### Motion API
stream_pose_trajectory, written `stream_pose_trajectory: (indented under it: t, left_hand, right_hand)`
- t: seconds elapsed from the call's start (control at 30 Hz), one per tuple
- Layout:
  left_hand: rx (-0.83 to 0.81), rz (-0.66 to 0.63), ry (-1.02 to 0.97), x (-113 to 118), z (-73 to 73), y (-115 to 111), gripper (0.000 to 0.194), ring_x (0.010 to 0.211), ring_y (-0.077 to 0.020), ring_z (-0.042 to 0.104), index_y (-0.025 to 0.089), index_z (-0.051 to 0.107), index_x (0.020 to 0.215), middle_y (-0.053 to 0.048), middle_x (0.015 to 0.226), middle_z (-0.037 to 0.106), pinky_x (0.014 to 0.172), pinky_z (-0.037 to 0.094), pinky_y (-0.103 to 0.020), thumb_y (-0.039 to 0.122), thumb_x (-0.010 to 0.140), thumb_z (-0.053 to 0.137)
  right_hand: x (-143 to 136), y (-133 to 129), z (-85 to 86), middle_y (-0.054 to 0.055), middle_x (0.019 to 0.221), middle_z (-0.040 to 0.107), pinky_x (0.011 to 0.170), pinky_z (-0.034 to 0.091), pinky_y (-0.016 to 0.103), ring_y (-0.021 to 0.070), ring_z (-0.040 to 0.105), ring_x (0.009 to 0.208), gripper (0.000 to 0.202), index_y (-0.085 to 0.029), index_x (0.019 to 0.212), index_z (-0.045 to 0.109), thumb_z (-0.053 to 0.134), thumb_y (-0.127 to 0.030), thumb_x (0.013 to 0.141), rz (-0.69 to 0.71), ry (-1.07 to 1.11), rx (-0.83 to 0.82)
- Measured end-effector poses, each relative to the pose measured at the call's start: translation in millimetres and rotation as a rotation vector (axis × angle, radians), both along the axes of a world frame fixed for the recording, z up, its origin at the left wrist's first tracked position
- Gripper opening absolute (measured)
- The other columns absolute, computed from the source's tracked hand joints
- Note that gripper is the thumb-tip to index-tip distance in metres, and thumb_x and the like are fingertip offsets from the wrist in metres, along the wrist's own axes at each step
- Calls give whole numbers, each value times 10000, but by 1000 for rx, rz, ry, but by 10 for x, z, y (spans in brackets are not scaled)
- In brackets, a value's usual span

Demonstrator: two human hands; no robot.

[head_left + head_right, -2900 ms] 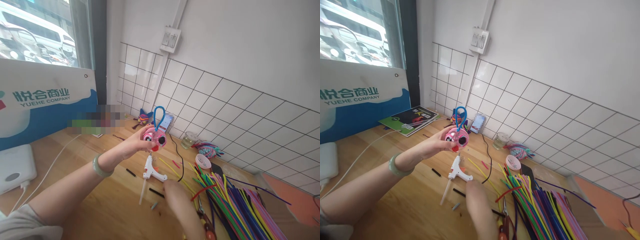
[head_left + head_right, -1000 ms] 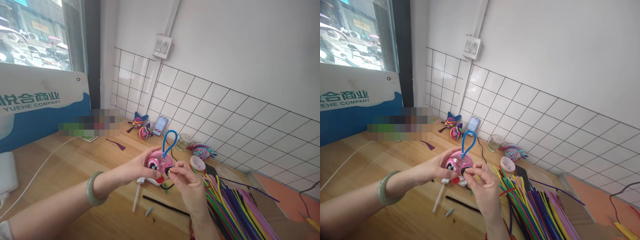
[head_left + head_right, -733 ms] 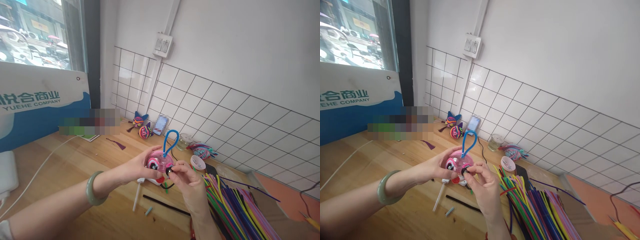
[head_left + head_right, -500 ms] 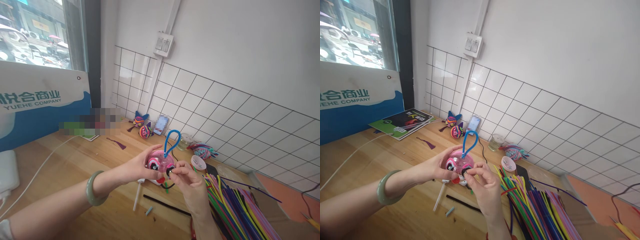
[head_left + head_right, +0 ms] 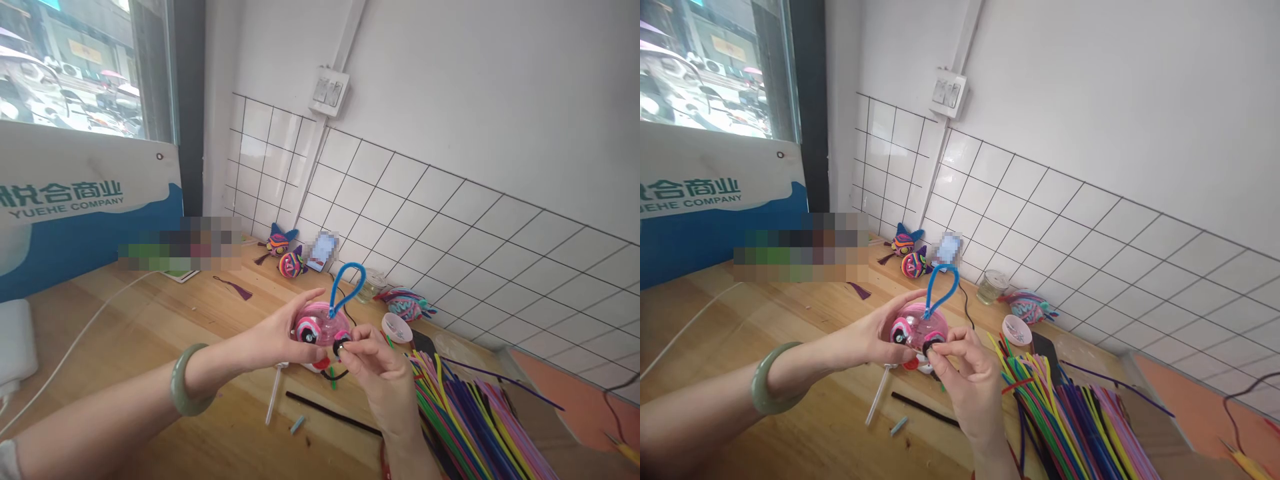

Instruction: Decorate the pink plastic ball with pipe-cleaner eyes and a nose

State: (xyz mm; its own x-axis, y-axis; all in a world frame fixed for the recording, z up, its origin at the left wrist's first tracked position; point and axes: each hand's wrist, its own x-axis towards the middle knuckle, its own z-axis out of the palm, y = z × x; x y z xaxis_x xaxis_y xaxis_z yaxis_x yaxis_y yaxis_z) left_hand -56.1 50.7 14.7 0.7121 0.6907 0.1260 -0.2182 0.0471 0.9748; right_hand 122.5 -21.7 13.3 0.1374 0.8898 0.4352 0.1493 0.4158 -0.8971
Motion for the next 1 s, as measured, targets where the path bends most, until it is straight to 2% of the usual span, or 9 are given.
stream_pose_trajectory:
  t: [0.4, 0.57, 0.7, 0.83, 1.0]
  left_hand:
    - [36, 20, 2, -4, 22, -23, 879, 930, -185, 588, 262, 267, 1419, -94, 1195, 561, 845, 466, -374, 207, 675, 731]
    - [41, -20, -24, -15, 15, -15, 902, 906, -166, 592, 289, 233, 1430, -86, 1210, 547, 813, 484, -349, 200, 683, 731]
    - [61, -64, -38, -32, -1, -17, 993, 844, -139, 601, 321, 197, 1433, -116, 1292, 482, 744, 493, -303, 186, 641, 780]
    - [130, -53, -14, -33, -9, -28, 1051, 909, -169, 599, 293, 190, 1430, -127, 1261, 505, 790, 487, -318, 166, 594, 813]
    - [162, -39, -21, -8, -45, -22, 1013, 901, -167, 606, 290, 183, 1424, -122, 1266, 489, 795, 493, -328, 176, 625, 795]
  right_hand:
    - [3, -6, -3, 0, 787, 500, 634, 470, 208, 121, 520, 768, 95, -261, 726, 718, 699, -168, 728, 19, -34, 19]
    - [-11, -30, 3, -1, 793, 506, 628, 470, 201, 119, 527, 772, 101, -266, 739, 714, 694, -167, 733, 13, -45, 39]
    - [-15, -37, 12, 4, 800, 514, 638, 474, 209, 121, 538, 770, 92, -261, 742, 713, 689, -172, 740, -2, -57, 65]
    - [-14, -35, 14, 11, 796, 525, 627, 478, 223, 132, 545, 763, 67, -253, 736, 714, 697, -188, 734, -13, -56, 71]
    - [-23, -26, -2, 9, 800, 530, 647, 477, 232, 134, 545, 769, 61, -250, 722, 704, 702, -190, 728, -46, -72, 73]
